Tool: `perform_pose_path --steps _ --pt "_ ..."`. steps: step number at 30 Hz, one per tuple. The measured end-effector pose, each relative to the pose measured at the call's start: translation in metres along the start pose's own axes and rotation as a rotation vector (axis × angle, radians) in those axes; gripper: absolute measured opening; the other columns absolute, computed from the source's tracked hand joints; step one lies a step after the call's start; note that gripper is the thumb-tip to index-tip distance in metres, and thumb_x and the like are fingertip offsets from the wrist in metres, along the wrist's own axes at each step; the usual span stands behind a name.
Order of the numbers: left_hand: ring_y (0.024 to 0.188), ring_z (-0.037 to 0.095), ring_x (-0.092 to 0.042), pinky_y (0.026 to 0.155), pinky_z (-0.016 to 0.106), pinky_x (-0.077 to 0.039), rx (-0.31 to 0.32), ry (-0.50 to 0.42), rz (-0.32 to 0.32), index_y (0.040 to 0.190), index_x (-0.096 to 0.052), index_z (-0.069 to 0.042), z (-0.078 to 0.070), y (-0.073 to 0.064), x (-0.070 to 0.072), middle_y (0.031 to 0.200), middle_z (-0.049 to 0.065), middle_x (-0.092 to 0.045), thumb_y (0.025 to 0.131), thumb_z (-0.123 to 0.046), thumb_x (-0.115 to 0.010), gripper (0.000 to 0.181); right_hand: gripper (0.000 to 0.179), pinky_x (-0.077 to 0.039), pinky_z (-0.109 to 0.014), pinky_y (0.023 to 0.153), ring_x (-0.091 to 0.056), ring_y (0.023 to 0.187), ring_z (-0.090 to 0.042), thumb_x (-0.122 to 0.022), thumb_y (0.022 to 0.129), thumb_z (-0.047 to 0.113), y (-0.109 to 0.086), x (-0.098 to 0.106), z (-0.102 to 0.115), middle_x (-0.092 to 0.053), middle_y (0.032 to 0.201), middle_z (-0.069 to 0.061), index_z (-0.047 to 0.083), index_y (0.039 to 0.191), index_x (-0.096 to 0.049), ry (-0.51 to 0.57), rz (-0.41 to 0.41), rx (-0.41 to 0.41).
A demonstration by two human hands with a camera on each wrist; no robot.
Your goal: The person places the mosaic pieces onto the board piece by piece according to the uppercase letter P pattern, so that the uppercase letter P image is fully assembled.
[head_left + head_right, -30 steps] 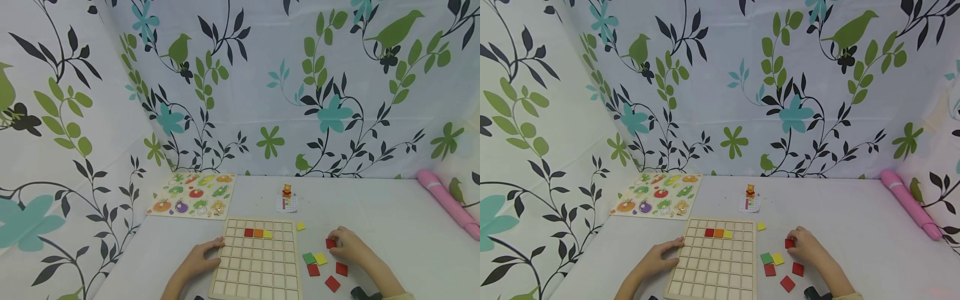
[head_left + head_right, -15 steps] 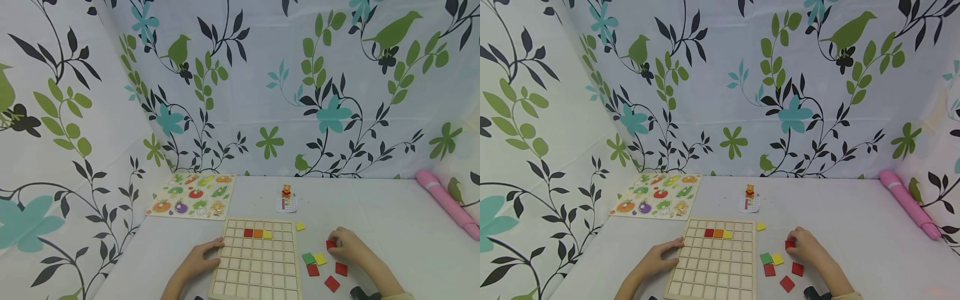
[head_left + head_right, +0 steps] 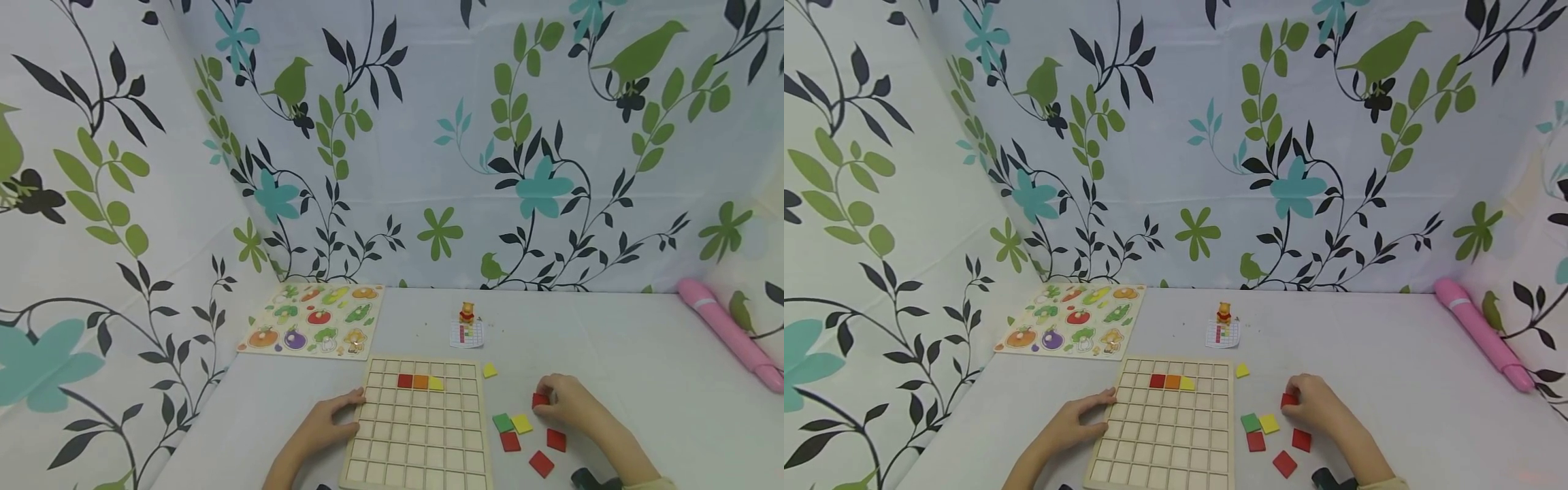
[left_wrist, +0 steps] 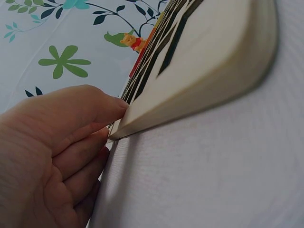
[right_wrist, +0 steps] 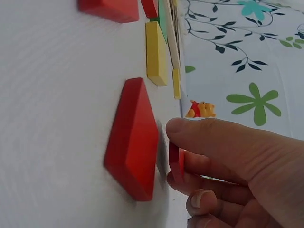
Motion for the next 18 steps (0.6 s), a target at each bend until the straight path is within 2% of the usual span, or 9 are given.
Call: perform_pose_path --steps 2,5,12,15,18 --pt "0.121 0.029 -0.039 0.1 0.049 -0.026 0.01 0.002 -0.002 0.114 -0.06 -0.009 0.01 0.001 -0.001 0.129 0.006 -0.047 0.075 -0.012 -0.069 0.041 0.024 -0.047 -0.027 0.057 -0.046 0.064 -0.015 -0.076 0.068 0.015 0.001 0.0 0.002 -0.052 0.071 0.001 0.004 0.084 -0.062 -0.005 0.004 -0.003" --pt "0.121 0.028 -0.039 0.1 0.048 -0.027 0.005 0.006 -0.005 0.114 -0.06 -0.011 0.011 0.0 0.0 0.129 0.005 -0.048 0.075 -0.013 -0.069 0.041 0.025 -0.046 -0.026 0.055 -0.045 0.064 -0.014 -0.077 0.068 0.018 0.001 0.002 0.005 -0.052 0.071 0.002 0.004 0.084 -0.063 -0.013 -0.002 0.009" --pt "0.119 0.037 -0.039 0.098 0.053 -0.026 -0.009 -0.016 0.008 0.112 -0.059 0.0 -0.018 -0.003 0.003 0.127 0.016 -0.047 0.075 -0.005 -0.067 0.039 0.023 -0.046 -0.025 0.055 -0.045 0.065 -0.014 -0.076 0.069 0.019 0.0 0.006 0.014 -0.052 0.072 0.004 0.006 0.084 -0.065 -0.03 -0.031 0.049" --pt "0.12 0.033 -0.038 0.099 0.052 -0.025 0.0 -0.013 0.008 0.113 -0.059 -0.003 -0.011 -0.002 0.001 0.128 0.012 -0.047 0.075 -0.008 -0.068 0.039 0.022 -0.047 -0.025 0.057 -0.046 0.066 -0.013 -0.076 0.069 0.017 0.001 0.006 0.019 -0.052 0.072 0.004 0.006 0.084 -0.065 -0.037 -0.043 0.053" --pt "0.121 0.03 -0.038 0.1 0.05 -0.025 0.001 0.003 0.003 0.114 -0.06 -0.009 0.003 0.0 -0.001 0.129 0.007 -0.047 0.075 -0.013 -0.069 0.04 0.021 -0.047 -0.025 0.059 -0.046 0.067 -0.014 -0.077 0.069 0.017 0.004 0.006 0.026 -0.052 0.072 0.005 0.007 0.084 -0.066 -0.042 -0.056 0.062"
Point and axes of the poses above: each hand's wrist, its own y-axis towards the middle knuckle, its own x-axis out of the back of the hand, z = x × y, the point moved 6 cm from there along y, towards the middle knuckle
